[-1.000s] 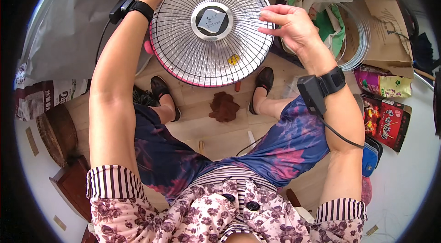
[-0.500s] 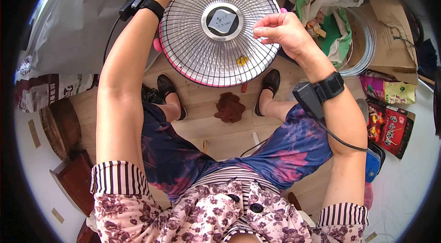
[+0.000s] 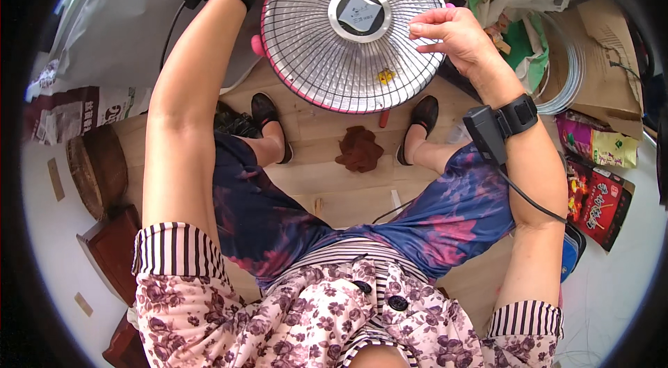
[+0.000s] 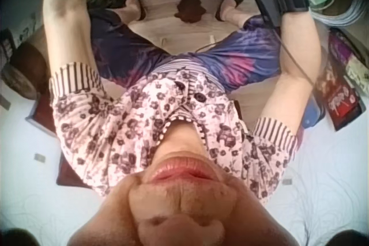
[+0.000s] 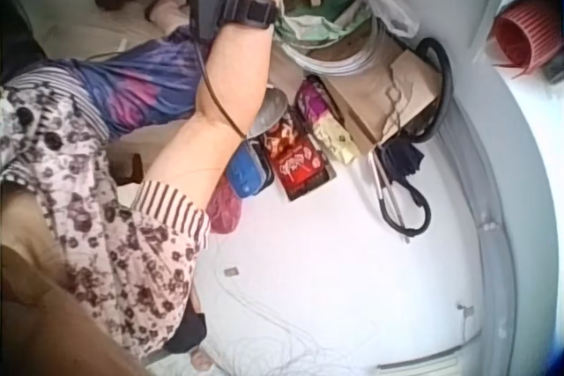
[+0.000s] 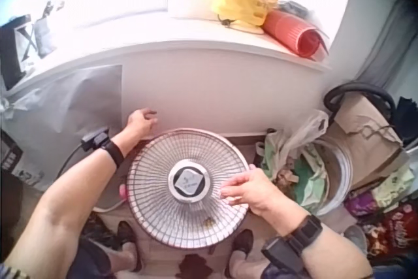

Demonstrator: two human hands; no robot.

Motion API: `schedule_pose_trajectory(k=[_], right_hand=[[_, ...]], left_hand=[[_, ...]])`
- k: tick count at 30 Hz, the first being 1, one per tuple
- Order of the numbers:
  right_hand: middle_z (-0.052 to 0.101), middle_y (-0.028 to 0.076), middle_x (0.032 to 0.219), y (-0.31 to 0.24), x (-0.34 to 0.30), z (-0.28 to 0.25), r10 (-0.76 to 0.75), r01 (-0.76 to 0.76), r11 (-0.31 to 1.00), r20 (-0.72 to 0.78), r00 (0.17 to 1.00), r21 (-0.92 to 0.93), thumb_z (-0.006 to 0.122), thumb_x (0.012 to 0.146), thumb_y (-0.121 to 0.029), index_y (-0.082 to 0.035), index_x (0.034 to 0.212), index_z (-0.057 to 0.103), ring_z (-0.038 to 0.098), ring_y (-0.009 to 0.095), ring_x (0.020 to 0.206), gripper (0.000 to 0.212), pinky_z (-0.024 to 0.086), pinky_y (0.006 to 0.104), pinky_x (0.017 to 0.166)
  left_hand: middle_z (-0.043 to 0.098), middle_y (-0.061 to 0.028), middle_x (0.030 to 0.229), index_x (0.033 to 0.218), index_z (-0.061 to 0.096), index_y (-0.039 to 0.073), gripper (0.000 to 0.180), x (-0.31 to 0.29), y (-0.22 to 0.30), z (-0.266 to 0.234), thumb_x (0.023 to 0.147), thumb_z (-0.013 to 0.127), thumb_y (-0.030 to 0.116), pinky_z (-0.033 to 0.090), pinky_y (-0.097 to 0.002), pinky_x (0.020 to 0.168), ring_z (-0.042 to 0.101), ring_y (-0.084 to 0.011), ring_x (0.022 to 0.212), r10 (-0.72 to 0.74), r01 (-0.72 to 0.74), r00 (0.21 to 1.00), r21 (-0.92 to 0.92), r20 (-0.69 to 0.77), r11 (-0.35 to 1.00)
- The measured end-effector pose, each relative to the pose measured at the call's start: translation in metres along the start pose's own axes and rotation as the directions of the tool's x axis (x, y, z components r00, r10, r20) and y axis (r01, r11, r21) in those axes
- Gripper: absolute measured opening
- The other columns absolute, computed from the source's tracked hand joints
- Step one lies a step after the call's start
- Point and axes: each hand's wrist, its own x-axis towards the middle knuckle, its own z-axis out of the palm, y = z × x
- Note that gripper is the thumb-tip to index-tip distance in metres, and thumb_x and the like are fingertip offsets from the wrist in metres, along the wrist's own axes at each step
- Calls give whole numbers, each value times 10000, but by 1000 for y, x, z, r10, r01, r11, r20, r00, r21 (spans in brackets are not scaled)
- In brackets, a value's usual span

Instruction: The person is assembling an electric heater by placing a wire grille onto the front of the main unit and attaching several small pink clips around the rim to secure it. They then pick up and handle a piece of brown cloth.

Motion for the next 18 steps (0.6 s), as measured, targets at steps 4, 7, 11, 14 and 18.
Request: schedule_pose_trajectory(k=[4,7,11,14,18], right_hand=[[667,65,804,3,-2,3,-30,30,999,-33,999,25,683,756,-75,-23,848,664,641,141,770,107,494,298,644],[666,73,822,7,0,1,-32,33,999,-45,998,27,676,761,-72,-19,865,659,640,147,784,118,498,303,653],[662,74,844,3,2,0,-22,23,1000,-24,999,21,668,771,-78,-17,871,657,630,160,837,118,507,349,679],[660,70,849,4,6,-1,-6,7,1000,-42,999,14,651,784,-72,-19,892,646,621,162,860,121,507,371,697],[659,51,835,1,5,-5,40,-40,999,-84,996,-3,641,789,-64,-39,901,641,612,145,843,115,472,340,697]], left_hand=[[638,-91,710,943,658,-21,229,-6,15,-54,786,637,146,465,-290,540,558,-134,583,-136,139,988,-29,72,990],[640,-96,709,921,671,-9,222,-31,41,-82,786,640,165,468,-288,549,569,-148,599,-190,201,952,-20,241,979],[666,-67,927,1024,645,31,317,-77,66,-107,853,601,293,523,-325,684,637,-169,825,-116,29,820,162,560,986],[622,-75,1063,1138,596,59,318,-111,80,-114,886,543,245,513,-338,760,591,-191,974,-254,107,789,282,560,954],[579,-115,1134,1175,565,47,325,-146,60,-122,888,533,196,520,-354,769,563,-218,1007,-434,437,762,115,481,892]])
